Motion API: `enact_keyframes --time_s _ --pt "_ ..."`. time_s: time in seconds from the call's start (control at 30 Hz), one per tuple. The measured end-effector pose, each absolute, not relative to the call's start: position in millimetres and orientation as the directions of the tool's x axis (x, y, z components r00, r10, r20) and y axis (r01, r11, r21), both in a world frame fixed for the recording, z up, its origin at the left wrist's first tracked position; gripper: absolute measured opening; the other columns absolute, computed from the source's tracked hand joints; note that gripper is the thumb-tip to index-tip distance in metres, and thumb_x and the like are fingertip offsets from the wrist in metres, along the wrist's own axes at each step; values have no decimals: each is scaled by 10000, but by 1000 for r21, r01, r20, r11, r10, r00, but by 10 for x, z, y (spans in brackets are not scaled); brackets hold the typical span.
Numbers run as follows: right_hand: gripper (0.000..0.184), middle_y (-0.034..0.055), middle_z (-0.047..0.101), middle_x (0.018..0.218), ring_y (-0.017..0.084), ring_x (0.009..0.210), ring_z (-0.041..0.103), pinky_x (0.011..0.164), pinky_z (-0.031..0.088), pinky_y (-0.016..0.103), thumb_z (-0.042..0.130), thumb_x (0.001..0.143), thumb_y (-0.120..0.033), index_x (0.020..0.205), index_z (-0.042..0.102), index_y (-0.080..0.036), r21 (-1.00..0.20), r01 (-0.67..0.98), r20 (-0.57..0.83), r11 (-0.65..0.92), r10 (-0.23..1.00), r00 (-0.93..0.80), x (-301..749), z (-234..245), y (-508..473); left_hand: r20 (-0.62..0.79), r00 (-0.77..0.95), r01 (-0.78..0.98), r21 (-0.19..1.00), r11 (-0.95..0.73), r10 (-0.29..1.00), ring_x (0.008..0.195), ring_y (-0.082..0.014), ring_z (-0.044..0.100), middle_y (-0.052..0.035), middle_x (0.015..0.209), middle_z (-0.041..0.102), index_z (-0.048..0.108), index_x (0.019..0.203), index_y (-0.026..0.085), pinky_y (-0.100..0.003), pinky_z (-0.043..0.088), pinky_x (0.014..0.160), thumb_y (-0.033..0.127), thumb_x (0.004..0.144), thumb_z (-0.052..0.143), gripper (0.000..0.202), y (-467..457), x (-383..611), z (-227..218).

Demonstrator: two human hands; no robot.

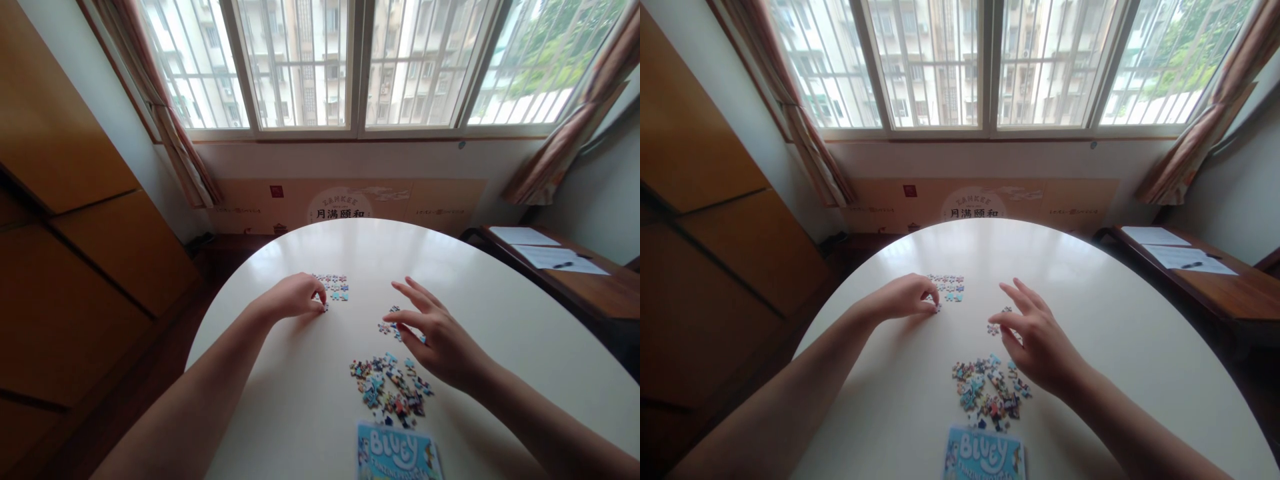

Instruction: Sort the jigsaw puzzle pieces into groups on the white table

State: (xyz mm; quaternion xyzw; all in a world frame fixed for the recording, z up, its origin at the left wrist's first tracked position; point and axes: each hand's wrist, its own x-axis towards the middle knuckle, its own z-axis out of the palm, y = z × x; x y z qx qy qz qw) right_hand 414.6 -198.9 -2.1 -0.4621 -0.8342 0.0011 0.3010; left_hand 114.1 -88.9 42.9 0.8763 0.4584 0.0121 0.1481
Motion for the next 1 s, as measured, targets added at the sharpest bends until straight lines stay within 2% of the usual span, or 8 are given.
enact_keyframes --time_s 0.17,0.53,0.83,1.0 --pt "293 70 451 1555 326 1510 285 1133 409 611 534 914 -157 1052 759 -284 -284 768 503 574 771 -390 4150 -14 -1986 -31 559 810 236 -537 829 763 -170 601 -14 855 685 793 904 267 -270 386 628 317 785 682 170 -825 1139 344" --pt "285 53 450 1561 343 1503 301 1114 429 631 563 902 -144 1049 760 -289 -295 757 503 583 768 -396 4146 1 -1993 22 558 805 231 -547 830 795 -197 618 -34 885 707 800 915 259 -280 420 666 294 775 658 202 -770 1138 272" --pt "295 60 446 1562 339 1507 292 1125 421 619 554 903 -137 1058 759 -281 -283 759 501 586 765 -404 4153 -1 -1992 59 515 821 251 -512 855 747 -177 598 -45 869 697 802 950 226 -271 408 652 300 809 650 220 -758 1057 364" --pt "288 49 459 1553 335 1504 301 1123 426 619 554 907 -148 1054 759 -288 -287 757 512 587 762 -396 4161 -1 -1993 63 451 855 254 -452 890 687 -155 570 -30 795 676 807 890 224 -260 374 607 281 812 620 211 -753 920 472"
